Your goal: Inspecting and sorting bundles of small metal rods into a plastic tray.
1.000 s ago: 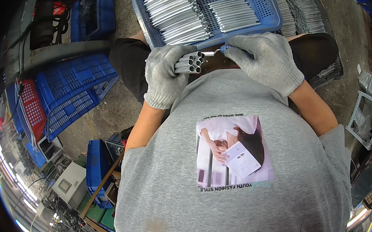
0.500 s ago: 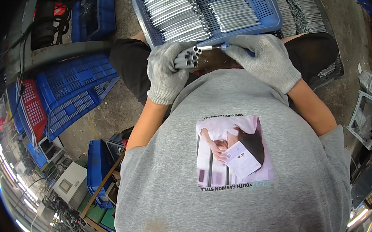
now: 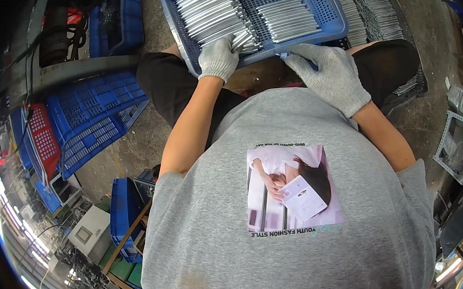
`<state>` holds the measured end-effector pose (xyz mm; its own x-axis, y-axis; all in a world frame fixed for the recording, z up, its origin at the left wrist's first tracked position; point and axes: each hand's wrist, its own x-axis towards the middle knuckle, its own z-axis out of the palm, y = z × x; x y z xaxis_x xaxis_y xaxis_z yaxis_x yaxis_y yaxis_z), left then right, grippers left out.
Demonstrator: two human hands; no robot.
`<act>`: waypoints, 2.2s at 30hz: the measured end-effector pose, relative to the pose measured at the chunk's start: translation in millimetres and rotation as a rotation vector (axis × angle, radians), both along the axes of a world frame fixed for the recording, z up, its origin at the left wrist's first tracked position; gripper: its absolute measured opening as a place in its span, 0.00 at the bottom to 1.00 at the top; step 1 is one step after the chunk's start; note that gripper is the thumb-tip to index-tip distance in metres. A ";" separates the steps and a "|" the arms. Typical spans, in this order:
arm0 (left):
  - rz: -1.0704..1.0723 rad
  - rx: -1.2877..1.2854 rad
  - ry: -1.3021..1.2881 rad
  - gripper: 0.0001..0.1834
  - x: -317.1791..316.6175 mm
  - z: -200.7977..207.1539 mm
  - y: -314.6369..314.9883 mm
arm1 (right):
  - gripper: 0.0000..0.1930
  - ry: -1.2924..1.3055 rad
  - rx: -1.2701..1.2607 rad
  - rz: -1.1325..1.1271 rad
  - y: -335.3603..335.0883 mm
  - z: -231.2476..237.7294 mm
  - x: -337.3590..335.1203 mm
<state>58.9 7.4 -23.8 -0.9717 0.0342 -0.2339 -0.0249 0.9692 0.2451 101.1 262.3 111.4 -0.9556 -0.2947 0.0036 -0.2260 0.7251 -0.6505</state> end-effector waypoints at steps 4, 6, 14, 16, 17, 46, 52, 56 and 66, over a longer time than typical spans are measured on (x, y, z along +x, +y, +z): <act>0.002 0.067 -0.003 0.17 4.9 17.3 -5.2 | 0.10 0.012 0.015 0.026 0.9 -1.7 0.1; -0.015 0.173 0.003 0.17 10.1 35.8 -7.1 | 0.10 -0.003 0.029 0.035 1.9 -2.2 -0.6; -0.126 0.563 -0.012 0.18 35.6 81.3 -26.6 | 0.11 -0.023 0.038 0.089 -1.1 7.2 -1.5; -0.125 0.612 -0.005 0.17 37.3 80.8 -29.5 | 0.11 -0.008 0.041 0.095 -0.5 7.2 -0.9; -0.124 0.662 0.003 0.16 38.2 79.9 -30.7 | 0.10 0.007 0.044 0.101 0.0 7.0 -0.5; -0.389 0.512 0.360 0.17 57.6 120.2 -13.2 | 0.09 0.059 0.144 0.186 1.5 19.0 1.3; -0.365 0.579 0.363 0.16 61.3 117.8 -13.3 | 0.09 0.073 0.157 0.229 3.7 10.4 4.5; -0.339 0.557 0.360 0.15 63.6 119.1 -11.7 | 0.09 0.096 0.135 0.259 3.7 13.1 4.1; -0.364 0.576 0.310 0.16 65.8 116.7 -15.8 | 0.09 -0.004 0.117 0.216 3.1 10.4 1.2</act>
